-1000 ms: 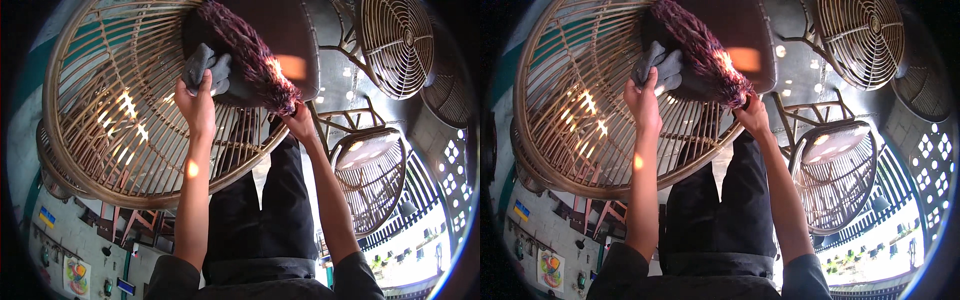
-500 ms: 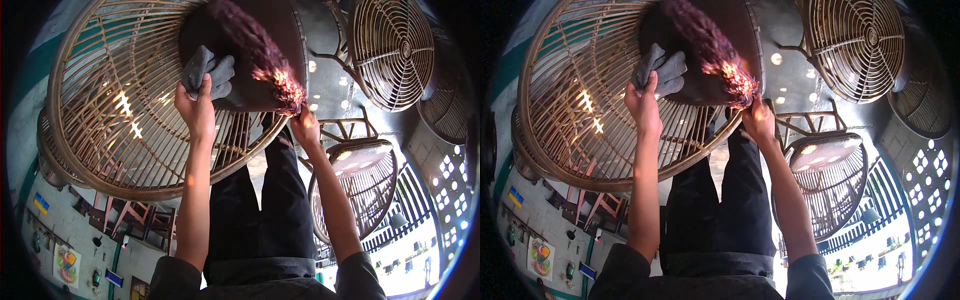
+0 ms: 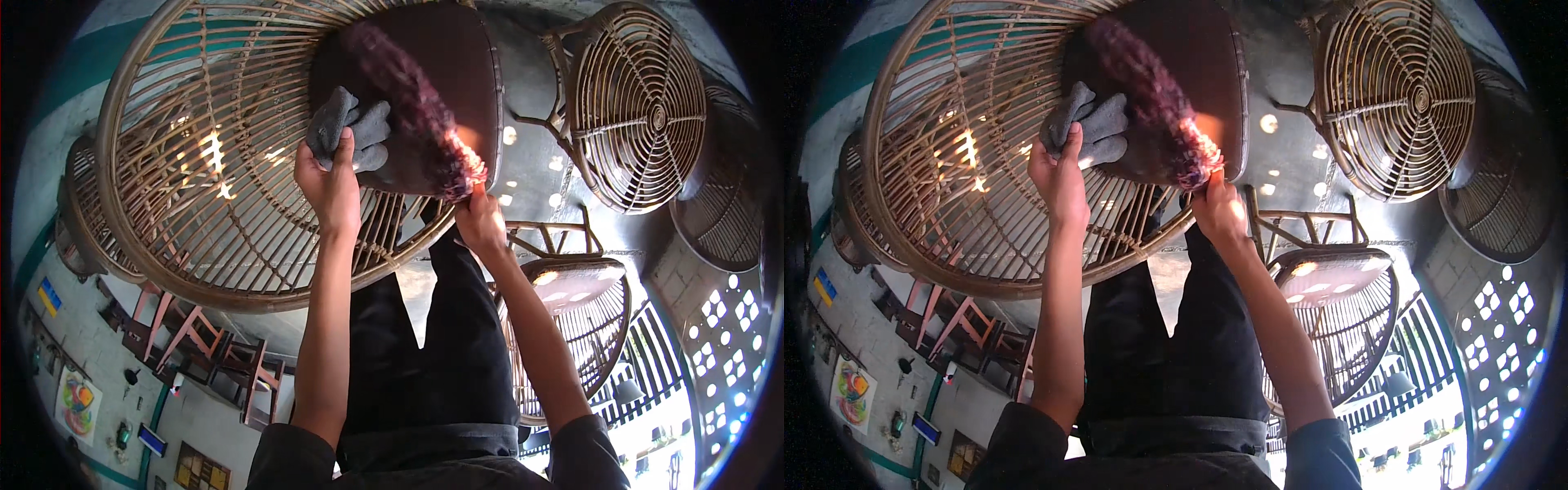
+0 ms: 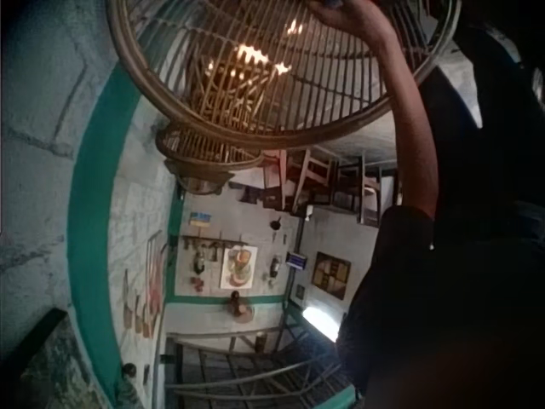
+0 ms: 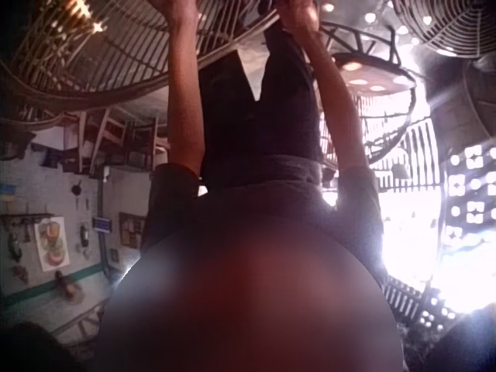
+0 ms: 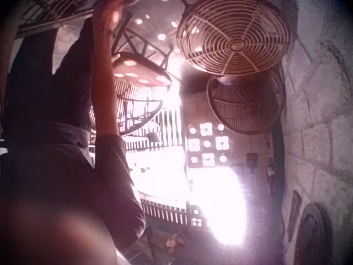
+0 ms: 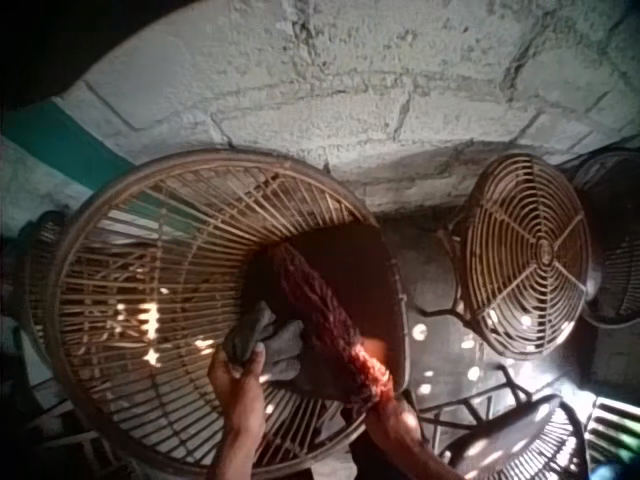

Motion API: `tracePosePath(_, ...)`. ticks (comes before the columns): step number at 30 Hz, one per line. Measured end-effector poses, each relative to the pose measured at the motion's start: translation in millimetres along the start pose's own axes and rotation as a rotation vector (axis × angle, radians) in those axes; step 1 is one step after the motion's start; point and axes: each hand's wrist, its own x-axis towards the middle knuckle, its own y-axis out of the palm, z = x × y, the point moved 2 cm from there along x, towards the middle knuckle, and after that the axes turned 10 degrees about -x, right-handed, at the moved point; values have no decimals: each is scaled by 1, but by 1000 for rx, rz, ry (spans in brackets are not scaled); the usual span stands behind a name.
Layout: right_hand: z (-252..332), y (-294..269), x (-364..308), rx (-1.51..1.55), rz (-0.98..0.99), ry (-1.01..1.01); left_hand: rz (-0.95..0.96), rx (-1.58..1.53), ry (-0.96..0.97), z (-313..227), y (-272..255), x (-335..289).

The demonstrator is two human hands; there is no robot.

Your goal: Dusting wicker chairs and their cushions in a restaurant dining area.

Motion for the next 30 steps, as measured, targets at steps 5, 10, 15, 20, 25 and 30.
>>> tracePosePath(5, -5, 21, 2, 143, -126, -44, -2, -27, 59, -8, -1, 10)
tracePosePath(10, 18, 34, 8, -34, -49, -68, -50, 53, 113, -14, -17, 32)
tracePosePath(15, 52, 64, 1, -116, -127, -47, -57, 52, 141, -18, -36, 43)
tracePosePath(20, 65, 58, -3, -75, 61, 77, -16, 73, 187, -22, -50, 63)
tracePosePath(25, 37, 49, -15, 250, -309, 283, 79, 86, 200, -25, -33, 79)
tracePosePath(30, 8, 29, -14, -26, -187, 129, 173, 2, 176, -26, -28, 81)
